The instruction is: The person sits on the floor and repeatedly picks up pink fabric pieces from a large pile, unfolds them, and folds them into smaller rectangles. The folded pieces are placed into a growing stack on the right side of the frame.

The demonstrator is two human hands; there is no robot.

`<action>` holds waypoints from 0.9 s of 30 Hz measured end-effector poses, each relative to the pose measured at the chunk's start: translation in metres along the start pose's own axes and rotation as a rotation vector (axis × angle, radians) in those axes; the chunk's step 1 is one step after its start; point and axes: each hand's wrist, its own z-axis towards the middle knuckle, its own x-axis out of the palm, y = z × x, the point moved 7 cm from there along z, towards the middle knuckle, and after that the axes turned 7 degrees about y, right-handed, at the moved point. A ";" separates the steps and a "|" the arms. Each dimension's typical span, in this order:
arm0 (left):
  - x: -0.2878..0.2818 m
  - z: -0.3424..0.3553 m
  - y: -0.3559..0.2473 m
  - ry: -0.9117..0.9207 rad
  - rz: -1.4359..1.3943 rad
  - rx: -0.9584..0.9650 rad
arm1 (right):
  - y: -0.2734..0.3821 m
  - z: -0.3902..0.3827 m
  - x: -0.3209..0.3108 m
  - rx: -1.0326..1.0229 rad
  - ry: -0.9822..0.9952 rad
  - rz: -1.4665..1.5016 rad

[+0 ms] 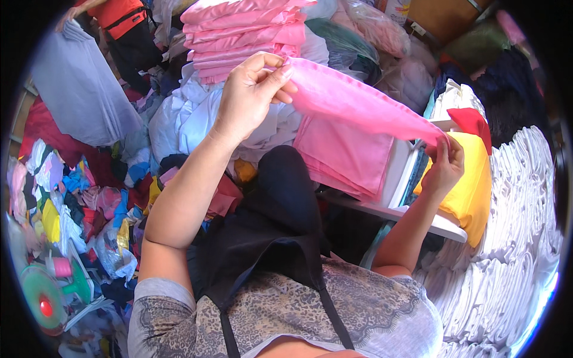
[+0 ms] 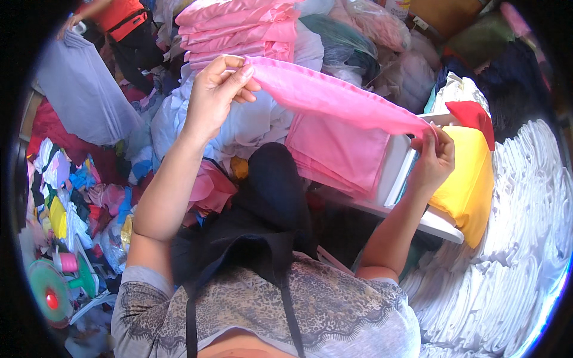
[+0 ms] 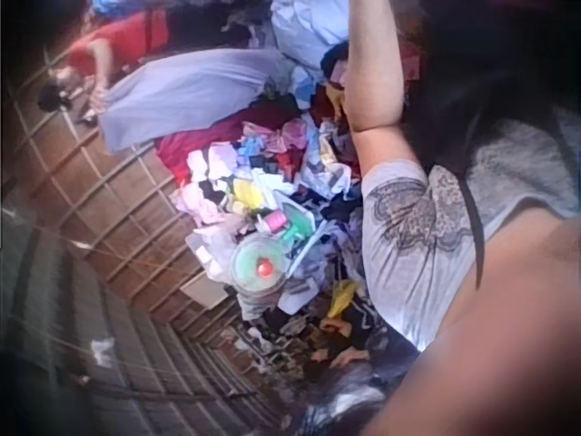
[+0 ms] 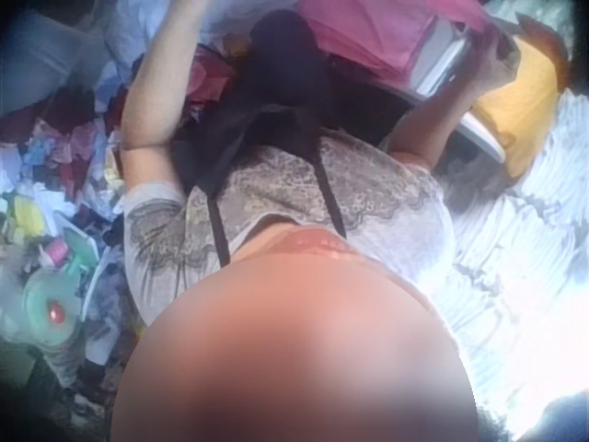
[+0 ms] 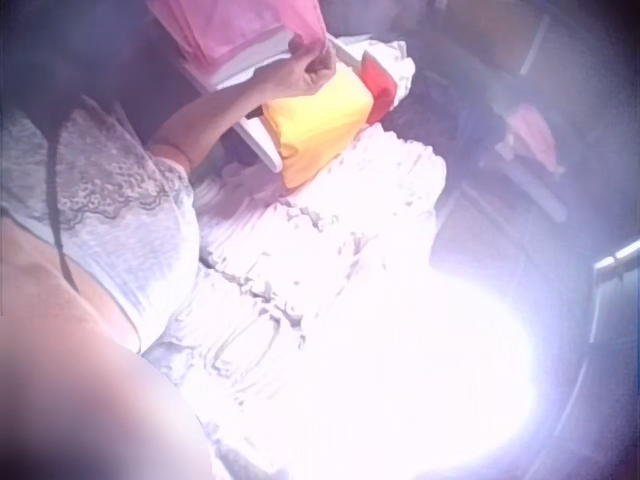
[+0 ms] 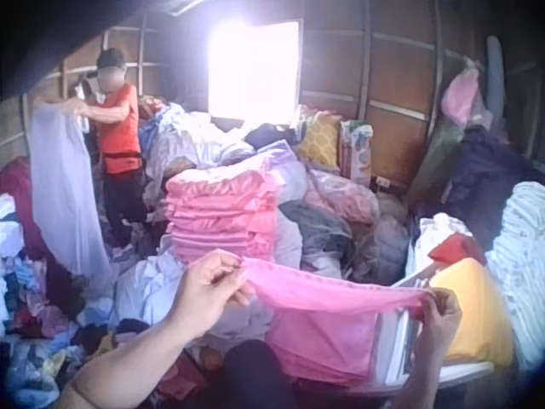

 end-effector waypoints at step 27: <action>0.121 0.128 0.261 0.237 0.133 -0.368 | -0.284 0.069 0.019 0.160 0.040 -0.515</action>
